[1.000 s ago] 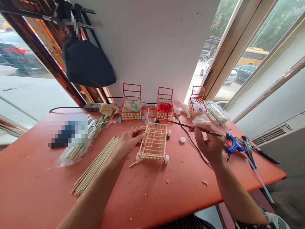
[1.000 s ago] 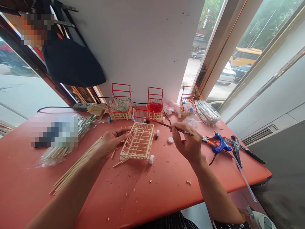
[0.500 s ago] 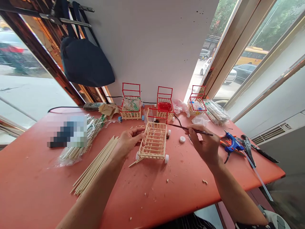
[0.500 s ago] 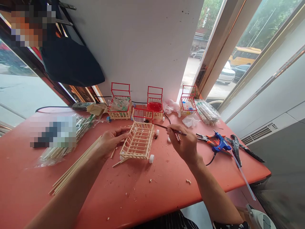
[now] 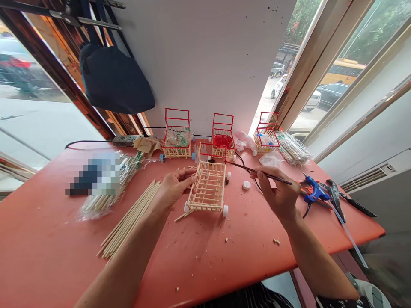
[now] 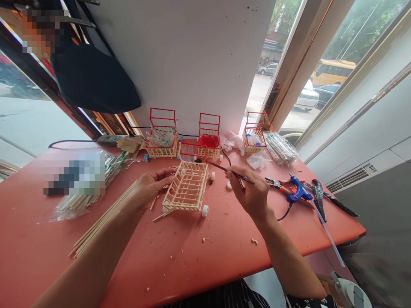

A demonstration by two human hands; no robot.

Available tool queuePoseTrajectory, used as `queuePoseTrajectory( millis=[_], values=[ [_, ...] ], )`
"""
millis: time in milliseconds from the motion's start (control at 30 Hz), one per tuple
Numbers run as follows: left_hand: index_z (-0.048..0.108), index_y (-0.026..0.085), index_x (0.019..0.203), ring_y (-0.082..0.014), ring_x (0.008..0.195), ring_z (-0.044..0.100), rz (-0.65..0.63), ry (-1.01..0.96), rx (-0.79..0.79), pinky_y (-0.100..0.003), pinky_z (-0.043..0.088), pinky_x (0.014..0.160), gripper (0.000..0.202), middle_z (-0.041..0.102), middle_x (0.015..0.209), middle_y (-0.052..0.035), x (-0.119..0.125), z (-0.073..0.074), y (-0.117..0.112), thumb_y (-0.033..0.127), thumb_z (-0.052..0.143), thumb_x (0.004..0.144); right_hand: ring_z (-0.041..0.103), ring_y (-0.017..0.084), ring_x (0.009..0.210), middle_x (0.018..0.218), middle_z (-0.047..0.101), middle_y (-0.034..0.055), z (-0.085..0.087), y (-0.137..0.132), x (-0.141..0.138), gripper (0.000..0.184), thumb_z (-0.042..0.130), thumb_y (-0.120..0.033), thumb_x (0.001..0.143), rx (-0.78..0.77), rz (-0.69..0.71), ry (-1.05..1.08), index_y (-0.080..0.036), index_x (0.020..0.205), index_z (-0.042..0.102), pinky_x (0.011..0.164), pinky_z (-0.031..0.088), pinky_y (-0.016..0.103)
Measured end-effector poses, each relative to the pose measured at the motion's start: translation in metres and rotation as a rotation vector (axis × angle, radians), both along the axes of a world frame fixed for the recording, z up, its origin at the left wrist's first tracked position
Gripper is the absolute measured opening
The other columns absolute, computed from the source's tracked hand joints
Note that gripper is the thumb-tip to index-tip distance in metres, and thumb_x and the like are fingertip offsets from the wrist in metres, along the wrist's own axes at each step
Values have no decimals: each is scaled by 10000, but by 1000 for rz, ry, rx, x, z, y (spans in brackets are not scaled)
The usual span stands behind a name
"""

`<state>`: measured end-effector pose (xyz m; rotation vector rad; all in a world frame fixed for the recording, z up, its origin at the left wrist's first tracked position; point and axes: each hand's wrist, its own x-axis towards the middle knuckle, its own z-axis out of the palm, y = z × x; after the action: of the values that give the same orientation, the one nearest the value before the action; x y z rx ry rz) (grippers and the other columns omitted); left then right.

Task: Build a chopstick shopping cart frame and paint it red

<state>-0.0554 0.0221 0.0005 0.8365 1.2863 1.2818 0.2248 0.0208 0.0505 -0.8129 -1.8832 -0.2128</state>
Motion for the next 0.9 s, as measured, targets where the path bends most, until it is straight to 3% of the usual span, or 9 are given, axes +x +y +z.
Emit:
queuePoseTrajectory(
  millis=[433,633,733,900],
  values=[
    [804,150,916,-144,655,655,-10,15,29,-272,592,580,567,767,858,-40,-1,-4,1,458,964,468,798,143,768,876,822,5,2,-1,7,161,646,-106,978,16,1,37,-222,1058,723,722,603,226],
    [791,141,978,-127,560,638,-20,18,24,-284,575,566,603,754,790,-24,-2,-5,3,451,956,488,791,160,769,863,819,14,9,-1,5,153,644,-125,981,-13,40,122,-224,1057,733,730,611,267],
    [785,141,986,-124,510,625,-31,17,30,-297,571,557,608,737,751,-10,-2,-8,5,467,956,502,785,168,762,856,811,15,17,0,-5,121,641,-164,992,-33,76,162,-230,1027,737,732,621,293],
    [789,149,951,-137,586,641,-46,1,70,-287,573,570,574,748,771,-28,-3,-12,5,491,959,522,774,171,750,816,795,14,26,14,-38,162,591,-246,1029,-75,103,173,-233,947,731,735,633,321]
  ],
)
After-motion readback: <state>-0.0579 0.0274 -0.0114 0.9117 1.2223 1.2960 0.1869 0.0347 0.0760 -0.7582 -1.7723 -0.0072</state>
